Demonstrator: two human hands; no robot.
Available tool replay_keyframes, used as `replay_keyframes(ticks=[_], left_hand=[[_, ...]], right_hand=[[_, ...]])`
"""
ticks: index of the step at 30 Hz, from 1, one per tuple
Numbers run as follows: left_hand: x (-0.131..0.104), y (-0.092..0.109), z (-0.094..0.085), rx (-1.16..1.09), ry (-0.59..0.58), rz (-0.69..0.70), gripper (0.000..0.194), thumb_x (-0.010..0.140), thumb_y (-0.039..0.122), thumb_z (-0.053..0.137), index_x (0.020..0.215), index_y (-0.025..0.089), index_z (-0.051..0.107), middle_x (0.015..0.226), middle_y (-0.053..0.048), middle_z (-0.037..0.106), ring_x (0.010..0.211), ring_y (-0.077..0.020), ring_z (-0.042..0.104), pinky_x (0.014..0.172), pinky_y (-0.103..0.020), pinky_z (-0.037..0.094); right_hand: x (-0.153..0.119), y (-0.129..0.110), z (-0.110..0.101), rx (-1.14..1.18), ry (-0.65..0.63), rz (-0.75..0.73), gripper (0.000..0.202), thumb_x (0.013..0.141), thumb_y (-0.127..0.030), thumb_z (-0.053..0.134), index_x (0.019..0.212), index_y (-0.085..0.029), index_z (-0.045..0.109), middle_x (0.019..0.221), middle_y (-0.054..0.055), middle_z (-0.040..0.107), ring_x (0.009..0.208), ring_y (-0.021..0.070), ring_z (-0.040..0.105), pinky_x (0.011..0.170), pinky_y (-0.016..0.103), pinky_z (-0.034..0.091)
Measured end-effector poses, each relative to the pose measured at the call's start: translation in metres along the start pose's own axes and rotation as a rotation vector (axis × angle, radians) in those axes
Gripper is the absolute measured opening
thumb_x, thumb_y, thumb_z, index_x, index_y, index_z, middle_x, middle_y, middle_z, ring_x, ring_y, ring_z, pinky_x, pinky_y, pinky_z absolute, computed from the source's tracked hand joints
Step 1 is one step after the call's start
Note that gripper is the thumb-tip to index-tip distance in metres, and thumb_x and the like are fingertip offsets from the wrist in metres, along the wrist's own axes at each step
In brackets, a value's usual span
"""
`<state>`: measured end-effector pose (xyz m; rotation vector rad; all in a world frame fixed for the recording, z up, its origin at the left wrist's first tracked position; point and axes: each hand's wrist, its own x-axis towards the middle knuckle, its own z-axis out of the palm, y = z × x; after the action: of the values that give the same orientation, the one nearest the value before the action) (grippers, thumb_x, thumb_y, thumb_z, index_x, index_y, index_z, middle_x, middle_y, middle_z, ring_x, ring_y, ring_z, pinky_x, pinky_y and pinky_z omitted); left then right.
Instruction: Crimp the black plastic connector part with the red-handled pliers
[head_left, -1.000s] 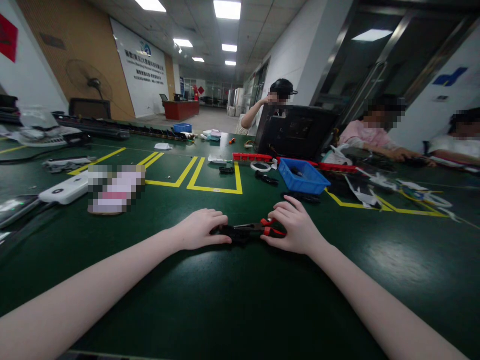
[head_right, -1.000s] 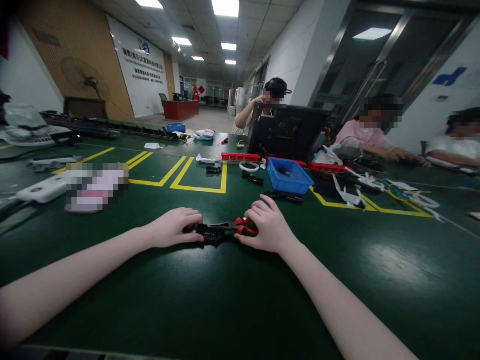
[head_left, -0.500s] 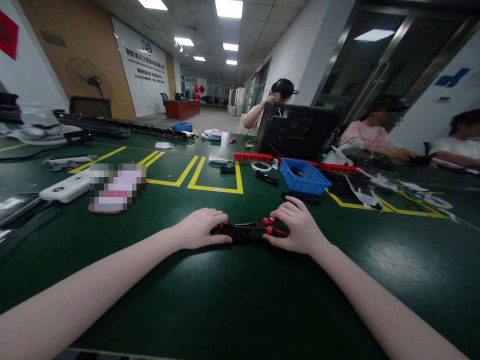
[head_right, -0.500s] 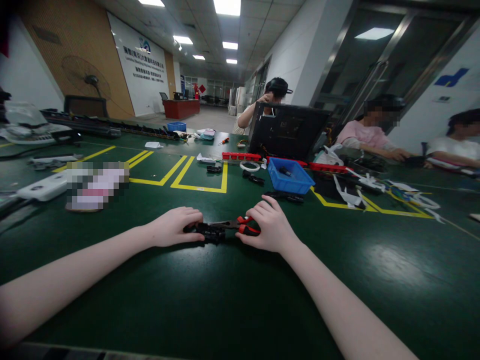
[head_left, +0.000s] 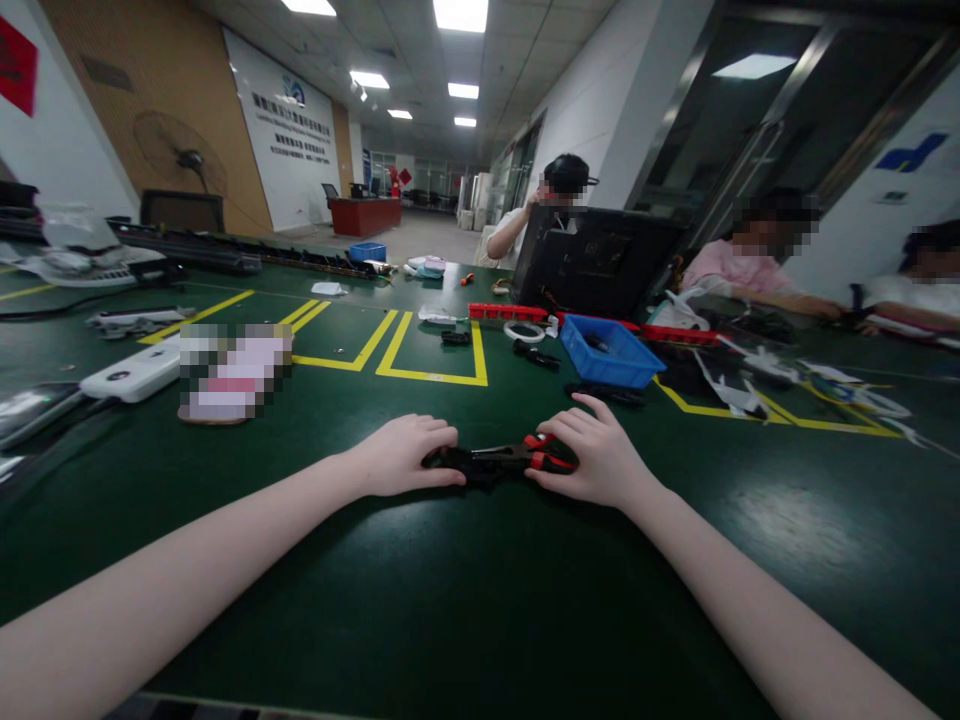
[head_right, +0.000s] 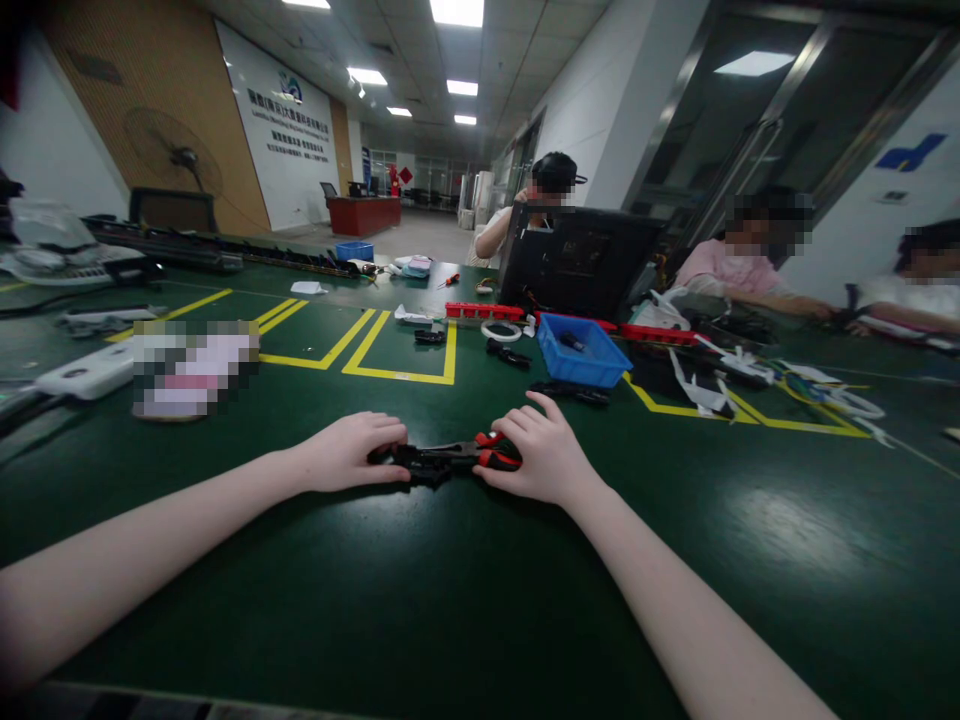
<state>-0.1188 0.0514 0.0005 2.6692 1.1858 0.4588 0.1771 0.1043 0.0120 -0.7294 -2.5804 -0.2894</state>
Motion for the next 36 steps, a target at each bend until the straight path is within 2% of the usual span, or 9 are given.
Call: replay_keyframes(ticks=[7,14,20,29,36], left_hand=[[-0.001,0.001,-0.001,0.062,-0.004,0.025,0.037,0.092,0.055,0.054,0.089,0.018,0.056,0.085,-0.003,0.061,0.076,-0.0192,0.057,0.066,-0.029,0.037],[0.0,0.004,-0.001,0.207,-0.005,0.081,0.036,0.094,0.054,0.05,0.097,0.019,0.059,0.087,-0.003,0.061,0.076,-0.0192,0.057,0.067,-0.03,0.036],[0.0,0.004,-0.001,0.242,0.008,0.121,0.036,0.094,0.054,0.051,0.096,0.02,0.06,0.086,-0.003,0.06,0.075,-0.0196,0.058,0.067,-0.031,0.037],[0.0,0.004,-0.001,0.255,-0.005,0.116,0.036,0.094,0.054,0.051,0.091,0.019,0.06,0.084,-0.003,0.06,0.074,-0.0191,0.056,0.066,-0.03,0.036],[-0.001,0.003,0.0,0.252,0.002,0.126,0.036,0.093,0.054,0.052,0.091,0.019,0.06,0.085,-0.002,0.06,0.073,-0.0184,0.056,0.066,-0.03,0.035]], right_hand=[[0.002,-0.004,-0.001,0.012,-0.025,0.009,0.035,0.077,-0.052,0.066,0.088,-0.019,0.063,0.081,0.005,0.069,0.077,0.0213,0.064,0.102,0.049,0.037],[0.003,-0.009,0.0,0.008,-0.039,-0.001,0.034,0.077,-0.051,0.066,0.088,-0.019,0.062,0.081,0.005,0.068,0.077,0.0217,0.063,0.098,0.047,0.039],[0.005,-0.013,0.0,0.005,-0.033,-0.016,0.034,0.077,-0.051,0.065,0.088,-0.019,0.062,0.081,0.005,0.068,0.077,0.0214,0.063,0.096,0.047,0.04],[-0.001,0.001,-0.003,-0.015,0.002,0.024,0.037,0.078,-0.051,0.067,0.098,-0.019,0.062,0.093,0.007,0.07,0.09,0.0243,0.065,0.102,0.05,0.035],[-0.001,0.0,-0.006,-0.017,0.013,-0.005,0.039,0.078,-0.05,0.068,0.101,-0.019,0.063,0.096,0.006,0.07,0.092,0.0243,0.065,0.104,0.051,0.035]])
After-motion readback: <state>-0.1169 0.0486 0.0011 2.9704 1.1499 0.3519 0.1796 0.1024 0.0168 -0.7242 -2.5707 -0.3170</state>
